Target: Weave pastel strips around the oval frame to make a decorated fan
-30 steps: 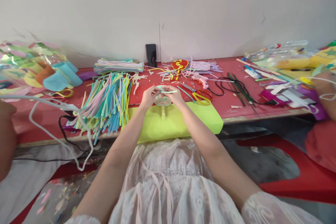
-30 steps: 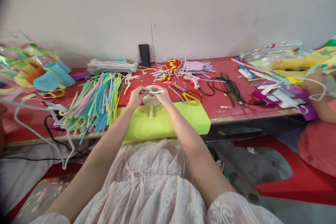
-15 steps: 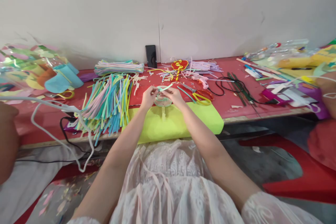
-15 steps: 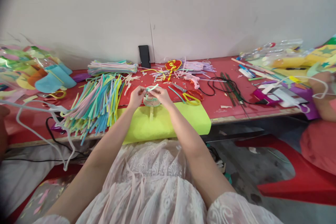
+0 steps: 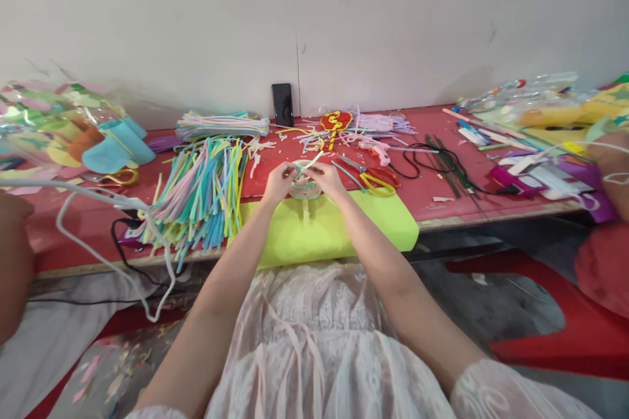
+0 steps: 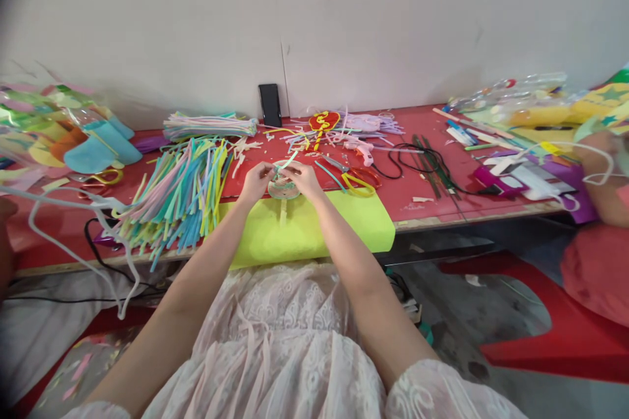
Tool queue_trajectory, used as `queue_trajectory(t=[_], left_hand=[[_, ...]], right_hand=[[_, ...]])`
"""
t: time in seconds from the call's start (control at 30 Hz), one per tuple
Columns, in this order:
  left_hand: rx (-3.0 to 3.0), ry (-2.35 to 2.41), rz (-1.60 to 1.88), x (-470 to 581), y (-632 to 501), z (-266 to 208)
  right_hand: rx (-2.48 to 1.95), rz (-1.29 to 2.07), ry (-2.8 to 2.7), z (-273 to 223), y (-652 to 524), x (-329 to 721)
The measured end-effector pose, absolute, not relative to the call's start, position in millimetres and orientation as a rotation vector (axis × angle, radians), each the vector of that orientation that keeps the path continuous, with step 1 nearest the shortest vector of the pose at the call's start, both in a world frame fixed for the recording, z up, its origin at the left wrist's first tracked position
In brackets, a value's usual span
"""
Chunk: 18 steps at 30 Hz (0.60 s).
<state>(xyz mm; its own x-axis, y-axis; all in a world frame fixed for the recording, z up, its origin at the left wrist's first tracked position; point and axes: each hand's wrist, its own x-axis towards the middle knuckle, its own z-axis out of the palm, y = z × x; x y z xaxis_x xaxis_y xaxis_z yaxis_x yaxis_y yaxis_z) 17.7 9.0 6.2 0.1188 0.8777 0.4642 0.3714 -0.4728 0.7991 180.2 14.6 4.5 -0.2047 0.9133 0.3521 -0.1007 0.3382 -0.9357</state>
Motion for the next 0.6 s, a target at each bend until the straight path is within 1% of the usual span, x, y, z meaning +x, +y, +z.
queue_trajectory(t=[0.27, 0.43, 0.6], left_hand=[[1.959, 1.258, 1.342, 20.7, 6.9, 4.6], [2.018, 1.308, 1.372, 22.1, 3.9, 6.8], [1.948, 1.255, 1.362, 20.3, 6.5, 7.6]], right_hand=[[-0.861, 1.038, -1.485, 10.7, 9.7, 182.5], [-0.855, 1.056, -1.472, 11.5, 8.7, 181.5], [-0.833, 1.100, -1.375, 7.3, 13.0, 180.5]])
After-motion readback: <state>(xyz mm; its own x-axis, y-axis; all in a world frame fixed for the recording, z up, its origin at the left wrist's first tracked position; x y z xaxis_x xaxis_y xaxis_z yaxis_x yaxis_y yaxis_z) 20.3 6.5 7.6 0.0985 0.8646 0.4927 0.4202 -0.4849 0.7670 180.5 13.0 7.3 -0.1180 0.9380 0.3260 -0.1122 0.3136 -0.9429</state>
